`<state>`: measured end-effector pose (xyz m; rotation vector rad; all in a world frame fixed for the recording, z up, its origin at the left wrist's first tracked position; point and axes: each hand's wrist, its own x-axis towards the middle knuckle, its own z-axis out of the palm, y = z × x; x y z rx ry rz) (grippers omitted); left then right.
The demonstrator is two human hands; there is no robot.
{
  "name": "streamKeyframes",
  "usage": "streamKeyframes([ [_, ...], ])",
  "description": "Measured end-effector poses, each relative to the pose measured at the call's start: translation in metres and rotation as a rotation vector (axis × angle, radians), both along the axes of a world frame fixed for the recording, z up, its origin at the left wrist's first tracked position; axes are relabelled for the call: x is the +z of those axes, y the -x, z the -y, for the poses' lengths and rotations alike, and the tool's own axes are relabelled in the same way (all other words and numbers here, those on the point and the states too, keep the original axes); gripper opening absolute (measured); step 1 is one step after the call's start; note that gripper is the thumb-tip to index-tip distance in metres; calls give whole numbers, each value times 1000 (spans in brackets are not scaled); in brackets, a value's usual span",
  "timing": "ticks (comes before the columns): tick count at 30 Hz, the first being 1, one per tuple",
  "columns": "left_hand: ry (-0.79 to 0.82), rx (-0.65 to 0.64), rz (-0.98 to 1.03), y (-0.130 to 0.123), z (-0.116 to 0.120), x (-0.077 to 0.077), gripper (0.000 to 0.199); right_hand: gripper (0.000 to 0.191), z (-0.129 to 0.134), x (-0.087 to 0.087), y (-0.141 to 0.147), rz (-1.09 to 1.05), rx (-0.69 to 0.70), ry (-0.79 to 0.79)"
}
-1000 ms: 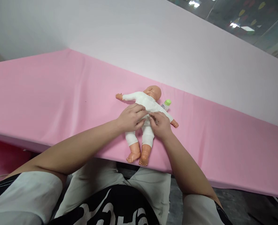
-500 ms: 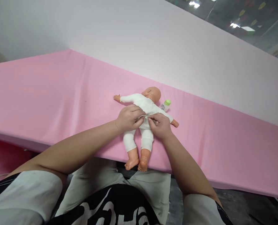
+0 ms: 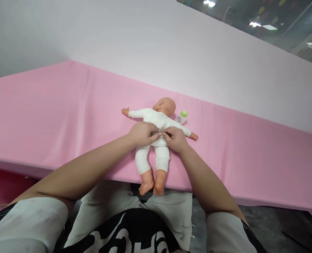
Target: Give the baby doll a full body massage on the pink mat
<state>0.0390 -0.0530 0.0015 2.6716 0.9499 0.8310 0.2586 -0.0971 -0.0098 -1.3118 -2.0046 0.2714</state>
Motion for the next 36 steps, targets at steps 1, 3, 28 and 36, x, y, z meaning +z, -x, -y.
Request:
streamKeyframes([
  [1, 20, -18, 61, 1, 0, 0, 33, 19, 1, 1, 0, -21, -6, -5],
  [3, -1, -56, 202, 1, -2, -1, 32, 20, 2, 1, 0, -60, -34, -37],
  [28, -89, 31, -59, -10, -16, -16, 59, 52, -8, -14, 4, 85, -171, -50],
  [36, -79, 61, -167, -11, -14, -14, 63, 53, -9, -16, 5, 102, -154, -20],
])
